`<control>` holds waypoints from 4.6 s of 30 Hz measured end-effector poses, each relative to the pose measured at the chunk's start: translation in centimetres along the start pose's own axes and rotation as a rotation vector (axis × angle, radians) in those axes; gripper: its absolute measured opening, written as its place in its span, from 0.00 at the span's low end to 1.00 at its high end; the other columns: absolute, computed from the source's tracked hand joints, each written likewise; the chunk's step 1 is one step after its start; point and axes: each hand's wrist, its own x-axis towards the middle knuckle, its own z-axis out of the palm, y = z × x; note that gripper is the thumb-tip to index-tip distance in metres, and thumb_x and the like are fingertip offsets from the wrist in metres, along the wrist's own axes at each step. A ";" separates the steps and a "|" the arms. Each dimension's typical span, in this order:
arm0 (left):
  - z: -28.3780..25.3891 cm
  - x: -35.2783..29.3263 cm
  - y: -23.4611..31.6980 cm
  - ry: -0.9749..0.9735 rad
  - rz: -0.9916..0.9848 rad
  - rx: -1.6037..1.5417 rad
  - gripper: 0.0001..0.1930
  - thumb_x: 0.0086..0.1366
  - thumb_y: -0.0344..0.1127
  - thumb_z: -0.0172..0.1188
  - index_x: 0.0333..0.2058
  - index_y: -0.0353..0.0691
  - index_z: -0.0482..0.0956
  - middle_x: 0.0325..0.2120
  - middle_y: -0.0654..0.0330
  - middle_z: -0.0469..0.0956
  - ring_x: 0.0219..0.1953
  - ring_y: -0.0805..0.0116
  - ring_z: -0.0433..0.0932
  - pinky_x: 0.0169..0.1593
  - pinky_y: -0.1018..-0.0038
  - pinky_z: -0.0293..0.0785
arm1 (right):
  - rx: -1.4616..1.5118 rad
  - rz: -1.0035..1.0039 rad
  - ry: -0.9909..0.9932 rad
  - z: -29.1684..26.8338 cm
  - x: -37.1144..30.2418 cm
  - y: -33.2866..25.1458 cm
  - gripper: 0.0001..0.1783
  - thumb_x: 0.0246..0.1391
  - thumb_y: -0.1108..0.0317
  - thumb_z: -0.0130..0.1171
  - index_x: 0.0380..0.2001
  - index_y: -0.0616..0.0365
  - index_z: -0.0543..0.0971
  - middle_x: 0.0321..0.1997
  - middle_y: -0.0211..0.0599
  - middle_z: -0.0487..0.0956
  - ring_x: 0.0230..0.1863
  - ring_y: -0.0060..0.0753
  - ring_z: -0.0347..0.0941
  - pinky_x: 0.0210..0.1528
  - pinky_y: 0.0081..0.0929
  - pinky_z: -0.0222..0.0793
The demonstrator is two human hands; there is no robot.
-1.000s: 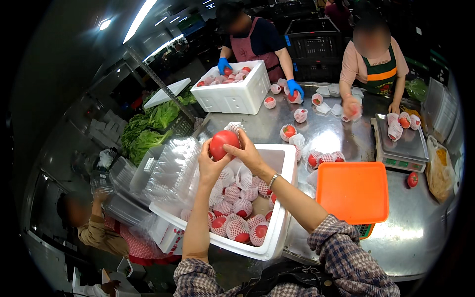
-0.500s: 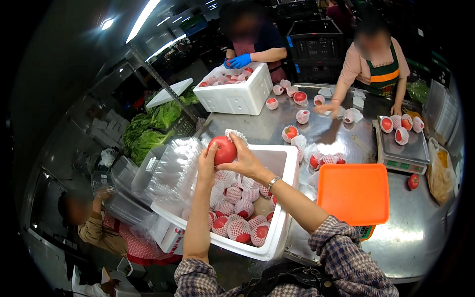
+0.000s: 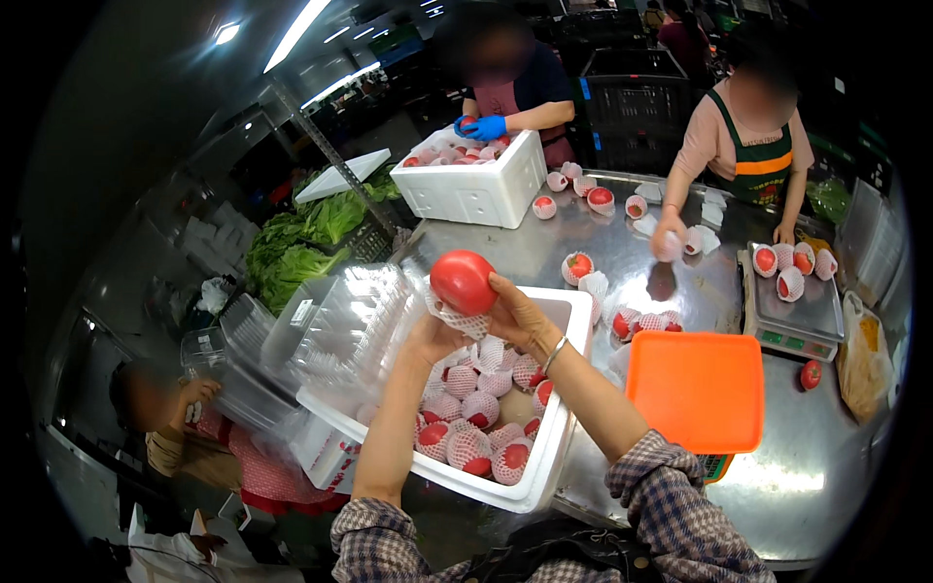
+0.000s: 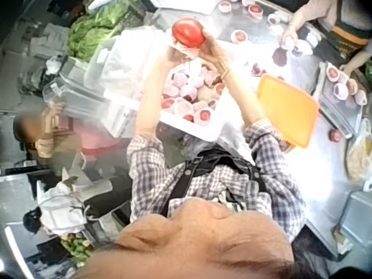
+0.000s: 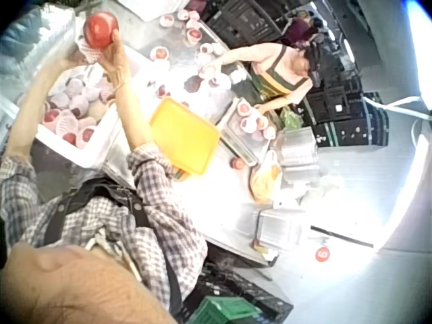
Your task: The person wraps individual red apples in white foam netting and places them into a clear plastic clamshell container. The person repeatedly picks up apples from a white bin, wraps each one, and arranges them in the container.
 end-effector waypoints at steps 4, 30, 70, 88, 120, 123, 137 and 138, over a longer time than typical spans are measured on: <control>0.7 -0.4 0.0 -0.090 0.080 -0.093 0.23 0.63 0.51 0.50 0.50 0.43 0.68 0.47 0.58 0.72 0.45 0.62 0.74 0.47 0.61 0.73 | 0.134 0.011 -0.071 -1.7 -0.1 -0.3 0.41 0.42 0.49 0.66 0.56 0.56 0.62 0.57 0.42 0.67 0.56 0.39 0.66 0.56 0.41 0.65; 1.1 -1.0 1.6 0.087 0.336 -0.013 0.17 0.63 0.44 0.52 0.43 0.38 0.70 0.32 0.61 0.77 0.32 0.71 0.78 0.37 0.75 0.77 | 0.191 0.042 0.064 0.6 0.9 -0.3 0.38 0.49 0.38 0.52 0.53 0.56 0.65 0.52 0.41 0.71 0.50 0.36 0.72 0.49 0.32 0.73; 3.5 -2.8 1.4 0.281 0.417 0.666 0.30 0.56 0.53 0.59 0.47 0.36 0.64 0.36 0.61 0.68 0.36 0.77 0.65 0.38 0.81 0.63 | -0.347 0.147 0.146 0.5 0.1 0.1 0.39 0.47 0.39 0.54 0.54 0.55 0.64 0.50 0.40 0.71 0.46 0.32 0.72 0.46 0.30 0.71; 3.6 -3.2 1.9 0.229 0.414 0.811 0.32 0.54 0.46 0.64 0.51 0.33 0.63 0.42 0.55 0.71 0.41 0.71 0.72 0.44 0.76 0.70 | -0.350 0.175 0.044 -0.4 0.4 0.3 0.38 0.46 0.39 0.55 0.52 0.56 0.66 0.48 0.39 0.72 0.46 0.30 0.71 0.46 0.31 0.71; 4.2 -3.2 1.3 0.193 0.399 0.650 0.22 0.60 0.47 0.56 0.46 0.37 0.70 0.38 0.60 0.72 0.39 0.75 0.70 0.43 0.79 0.67 | -0.390 0.173 0.127 -0.3 0.2 0.2 0.42 0.43 0.34 0.54 0.53 0.55 0.66 0.51 0.40 0.70 0.50 0.33 0.69 0.51 0.32 0.66; 4.3 -3.3 1.3 0.208 0.398 0.626 0.23 0.60 0.48 0.56 0.46 0.37 0.70 0.38 0.61 0.72 0.39 0.76 0.70 0.43 0.80 0.67 | -0.400 0.186 0.118 -0.1 0.2 0.1 0.43 0.42 0.34 0.54 0.54 0.55 0.65 0.52 0.42 0.70 0.51 0.34 0.68 0.52 0.34 0.65; 5.2 -5.3 3.1 0.123 0.328 0.830 0.27 0.57 0.44 0.60 0.53 0.41 0.65 0.41 0.64 0.71 0.43 0.77 0.70 0.44 0.78 0.69 | -0.478 0.127 0.088 0.4 -0.2 0.0 0.40 0.47 0.41 0.54 0.57 0.55 0.61 0.53 0.40 0.67 0.52 0.33 0.66 0.52 0.34 0.65; 4.7 -5.0 3.0 0.102 0.358 0.800 0.27 0.56 0.43 0.61 0.52 0.40 0.66 0.41 0.63 0.72 0.43 0.75 0.70 0.45 0.77 0.68 | -0.484 0.121 0.081 0.4 -0.1 0.1 0.40 0.47 0.41 0.55 0.57 0.55 0.61 0.53 0.39 0.67 0.52 0.32 0.66 0.52 0.34 0.65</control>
